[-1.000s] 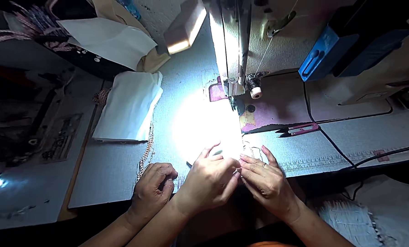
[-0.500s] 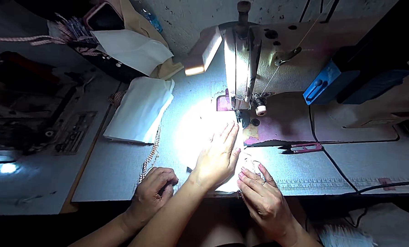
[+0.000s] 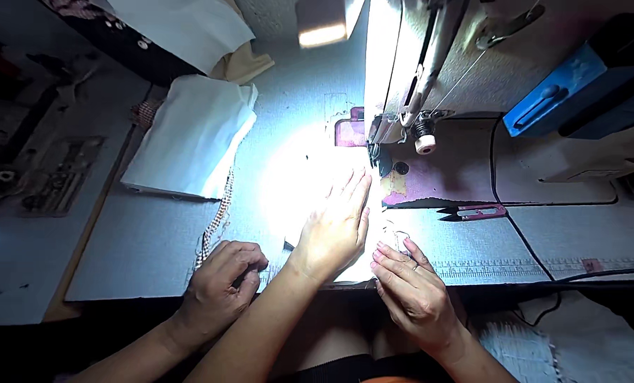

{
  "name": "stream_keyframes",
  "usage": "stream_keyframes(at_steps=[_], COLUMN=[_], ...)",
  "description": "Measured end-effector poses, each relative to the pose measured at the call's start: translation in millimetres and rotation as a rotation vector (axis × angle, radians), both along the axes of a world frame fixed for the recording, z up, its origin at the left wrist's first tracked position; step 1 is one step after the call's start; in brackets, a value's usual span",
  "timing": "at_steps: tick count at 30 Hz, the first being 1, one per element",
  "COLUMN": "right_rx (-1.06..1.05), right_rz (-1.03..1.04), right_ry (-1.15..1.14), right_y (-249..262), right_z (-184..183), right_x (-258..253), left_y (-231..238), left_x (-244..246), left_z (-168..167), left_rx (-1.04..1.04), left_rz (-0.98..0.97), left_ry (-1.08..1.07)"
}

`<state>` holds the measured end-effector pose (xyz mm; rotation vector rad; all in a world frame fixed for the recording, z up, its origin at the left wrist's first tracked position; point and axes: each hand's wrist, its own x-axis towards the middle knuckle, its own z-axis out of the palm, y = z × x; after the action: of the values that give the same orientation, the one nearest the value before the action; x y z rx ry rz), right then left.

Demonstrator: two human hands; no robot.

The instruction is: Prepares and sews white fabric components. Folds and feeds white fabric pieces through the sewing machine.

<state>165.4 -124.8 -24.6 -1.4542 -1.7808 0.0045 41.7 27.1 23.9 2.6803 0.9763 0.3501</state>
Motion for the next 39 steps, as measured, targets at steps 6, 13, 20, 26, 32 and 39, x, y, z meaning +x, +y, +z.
stream_keyframes(at_steps=[6, 13, 20, 26, 32, 39], right_rx=[-0.034, -0.042, -0.017, -0.030, -0.013, -0.035], right_rz=[-0.011, -0.009, 0.005, -0.014, -0.025, -0.062], right_ry=[0.013, -0.027, 0.011, 0.068, 0.076, 0.108], right_y=[12, 41, 72, 91, 104, 114], right_z=[7, 12, 14, 20, 19, 21], right_x=[4, 15, 25, 29, 34, 39], left_y=[20, 52, 79, 102, 115, 124], left_x=[3, 14, 23, 32, 39, 45], left_z=[-25, -20, -10, -9, -4, -4], left_rx=[0.026, -0.040, -0.037, -0.016, -0.031, -0.023], left_rz=[-0.040, -0.057, -0.071, -0.109, -0.108, -0.088], left_ry=[-0.038, -0.044, -0.006, -0.032, -0.024, 0.004])
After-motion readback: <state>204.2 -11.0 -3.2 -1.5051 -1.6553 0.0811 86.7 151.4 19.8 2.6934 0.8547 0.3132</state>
